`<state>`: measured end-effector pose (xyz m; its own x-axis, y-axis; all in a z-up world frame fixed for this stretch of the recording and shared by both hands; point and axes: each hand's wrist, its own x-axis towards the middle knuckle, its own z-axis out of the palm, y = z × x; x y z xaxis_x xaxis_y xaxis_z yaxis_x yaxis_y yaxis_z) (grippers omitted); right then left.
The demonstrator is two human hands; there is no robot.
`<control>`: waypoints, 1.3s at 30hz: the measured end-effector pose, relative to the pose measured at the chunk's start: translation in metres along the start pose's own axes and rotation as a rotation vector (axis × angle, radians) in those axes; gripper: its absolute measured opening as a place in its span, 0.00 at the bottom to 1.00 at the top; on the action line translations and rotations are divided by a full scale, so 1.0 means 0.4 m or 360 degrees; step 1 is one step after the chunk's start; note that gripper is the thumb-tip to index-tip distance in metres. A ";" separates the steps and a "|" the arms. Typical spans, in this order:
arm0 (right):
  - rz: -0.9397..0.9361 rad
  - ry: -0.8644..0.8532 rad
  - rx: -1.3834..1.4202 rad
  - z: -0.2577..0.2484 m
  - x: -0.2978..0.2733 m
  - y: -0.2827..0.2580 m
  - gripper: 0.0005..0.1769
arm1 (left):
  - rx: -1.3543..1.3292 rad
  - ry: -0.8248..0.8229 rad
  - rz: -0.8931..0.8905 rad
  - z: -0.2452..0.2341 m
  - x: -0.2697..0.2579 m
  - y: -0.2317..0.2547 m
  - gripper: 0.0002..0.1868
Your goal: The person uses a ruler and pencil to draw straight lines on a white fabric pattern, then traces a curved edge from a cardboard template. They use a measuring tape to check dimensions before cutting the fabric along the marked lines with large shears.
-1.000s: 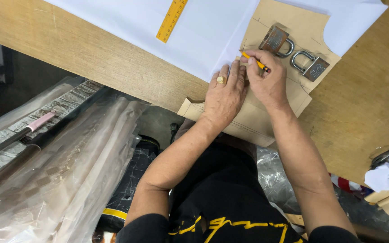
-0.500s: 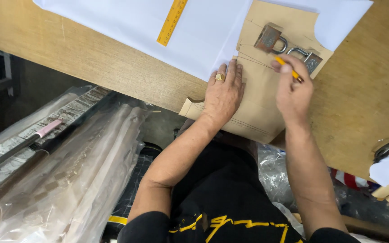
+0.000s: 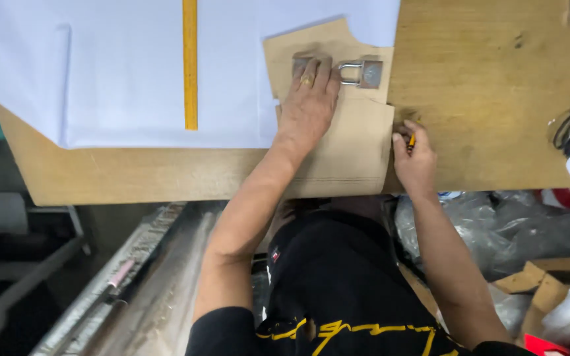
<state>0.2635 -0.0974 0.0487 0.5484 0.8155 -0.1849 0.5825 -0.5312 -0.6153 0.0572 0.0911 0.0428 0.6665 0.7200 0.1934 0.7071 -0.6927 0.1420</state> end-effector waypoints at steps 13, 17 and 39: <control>-0.0348 -0.0044 -0.0506 0.035 0.044 -0.013 0.38 | 0.0397 -0.0537 -0.0065 0.014 0.083 -0.038 0.35; -0.0272 -0.0076 -0.0537 0.037 0.048 -0.009 0.39 | 0.0297 -0.0490 0.0116 0.055 0.071 -0.078 0.37; -0.0109 0.0044 -0.0446 0.104 0.003 0.008 0.30 | -0.0384 -0.0502 0.0290 -0.042 0.141 -0.040 0.35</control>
<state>0.2411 -0.0886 0.0149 0.5160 0.8471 -0.1270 0.7595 -0.5210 -0.3894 0.0795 0.1418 0.0678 0.8413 0.5367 -0.0643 0.5207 -0.7729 0.3627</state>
